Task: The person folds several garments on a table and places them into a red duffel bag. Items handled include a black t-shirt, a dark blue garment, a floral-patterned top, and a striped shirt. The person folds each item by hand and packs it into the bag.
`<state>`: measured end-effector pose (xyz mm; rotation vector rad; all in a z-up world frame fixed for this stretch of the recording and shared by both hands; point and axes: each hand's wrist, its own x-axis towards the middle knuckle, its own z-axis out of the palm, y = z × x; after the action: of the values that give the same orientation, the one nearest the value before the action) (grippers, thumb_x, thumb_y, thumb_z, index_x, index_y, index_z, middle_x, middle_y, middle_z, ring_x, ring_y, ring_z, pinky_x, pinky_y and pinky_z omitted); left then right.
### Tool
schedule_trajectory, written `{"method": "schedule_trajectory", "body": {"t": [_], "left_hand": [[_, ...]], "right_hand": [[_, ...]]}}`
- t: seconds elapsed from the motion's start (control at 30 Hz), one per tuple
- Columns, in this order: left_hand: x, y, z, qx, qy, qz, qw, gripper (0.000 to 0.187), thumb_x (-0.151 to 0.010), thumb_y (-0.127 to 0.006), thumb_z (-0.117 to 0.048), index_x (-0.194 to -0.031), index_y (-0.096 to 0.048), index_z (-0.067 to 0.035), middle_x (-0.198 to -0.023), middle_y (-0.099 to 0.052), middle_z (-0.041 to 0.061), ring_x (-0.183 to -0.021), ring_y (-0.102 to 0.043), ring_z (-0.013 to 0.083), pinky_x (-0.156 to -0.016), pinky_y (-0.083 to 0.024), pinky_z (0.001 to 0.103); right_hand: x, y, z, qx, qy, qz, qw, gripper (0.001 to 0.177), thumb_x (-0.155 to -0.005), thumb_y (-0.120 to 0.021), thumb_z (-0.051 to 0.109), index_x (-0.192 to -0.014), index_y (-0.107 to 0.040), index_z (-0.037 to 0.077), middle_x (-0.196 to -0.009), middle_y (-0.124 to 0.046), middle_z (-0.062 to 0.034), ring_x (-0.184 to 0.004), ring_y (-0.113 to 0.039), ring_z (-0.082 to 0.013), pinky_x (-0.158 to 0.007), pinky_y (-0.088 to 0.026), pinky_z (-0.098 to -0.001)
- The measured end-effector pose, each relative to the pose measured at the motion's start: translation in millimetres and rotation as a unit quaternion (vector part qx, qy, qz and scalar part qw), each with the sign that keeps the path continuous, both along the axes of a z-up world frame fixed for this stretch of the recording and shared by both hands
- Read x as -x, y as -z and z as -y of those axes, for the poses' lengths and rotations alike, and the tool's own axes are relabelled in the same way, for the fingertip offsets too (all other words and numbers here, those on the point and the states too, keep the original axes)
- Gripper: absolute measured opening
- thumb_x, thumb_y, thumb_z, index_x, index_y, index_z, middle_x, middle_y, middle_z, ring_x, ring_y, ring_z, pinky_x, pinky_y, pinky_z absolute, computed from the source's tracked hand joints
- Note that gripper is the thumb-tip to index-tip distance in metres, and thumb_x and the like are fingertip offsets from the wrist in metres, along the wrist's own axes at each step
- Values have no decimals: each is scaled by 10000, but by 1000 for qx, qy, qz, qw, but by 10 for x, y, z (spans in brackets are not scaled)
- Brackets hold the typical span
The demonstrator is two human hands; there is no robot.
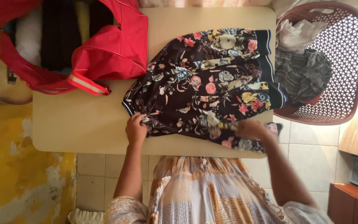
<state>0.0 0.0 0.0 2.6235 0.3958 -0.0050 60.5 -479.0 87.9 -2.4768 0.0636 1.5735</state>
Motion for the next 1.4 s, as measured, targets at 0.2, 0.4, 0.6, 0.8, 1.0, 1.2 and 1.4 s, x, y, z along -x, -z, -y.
{"method": "schedule_trajectory", "body": {"t": [0.2,0.4,0.6,0.8,1.0,1.2,1.4], "left_hand": [[-211,36,-136,69,-110,-103,986,284,-983,-622,-198,-1242,-733,-171,-1231,-738,124,-1122,-682,337,-956,-537,436],[-170,-63,395,-164,-97,74,979,605,-961,-625,-318,-1530,-506,-149,-1546,-489,137,-1437,-452,368,-1086,-351,641],[88,-17,1014,-123,161,2,979,763,-924,-576,-642,-1571,-400,-278,-1687,-262,136,-1556,-202,390,-1182,-128,732],[7,28,834,-117,193,-145,963,898,-843,-543,-774,-1600,-263,-381,-1716,-55,78,-1561,17,394,-1159,21,727],[2,32,351,-144,225,-174,948,877,-855,-502,-806,-1605,-215,-453,-1734,-10,34,-1576,33,373,-1178,51,706],[87,-36,380,-145,225,-202,942,933,-815,-534,-813,-1605,-183,-462,-1729,0,29,-1574,37,369,-1185,42,690],[59,-185,439,-134,224,-194,946,962,-797,-567,-822,-1604,-174,-476,-1732,0,27,-1584,38,354,-1199,44,678]], "right_hand": [[-1112,-467,147,-382,353,281,807,453,-960,-755,283,-1378,-611,188,-1103,-646,-119,-913,-552,-198,-815,-461,-342],[-1135,80,27,-231,176,562,775,446,-926,-806,180,-1317,-616,79,-1295,-591,-177,-1208,-588,-306,-1026,-495,-396],[-258,842,656,104,323,620,707,513,-843,-840,209,-1280,-626,49,-1222,-604,-127,-1182,-535,-318,-994,-424,-452],[2,1191,1366,-303,605,428,599,456,-896,-836,274,-1220,-615,40,-961,-624,39,-861,-567,-63,-724,-471,-236],[422,988,1808,-89,514,414,746,266,-955,-828,215,-997,-661,11,-856,-644,-37,-785,-565,-165,-687,-455,-345],[343,806,1182,184,275,552,765,394,-896,-808,245,-1237,-648,131,-1161,-638,-138,-1145,-573,-372,-934,-357,-586],[113,580,89,53,126,550,824,399,-892,-804,287,-1261,-658,240,-1306,-611,-60,-1275,-522,-318,-1052,-319,-517]]}}
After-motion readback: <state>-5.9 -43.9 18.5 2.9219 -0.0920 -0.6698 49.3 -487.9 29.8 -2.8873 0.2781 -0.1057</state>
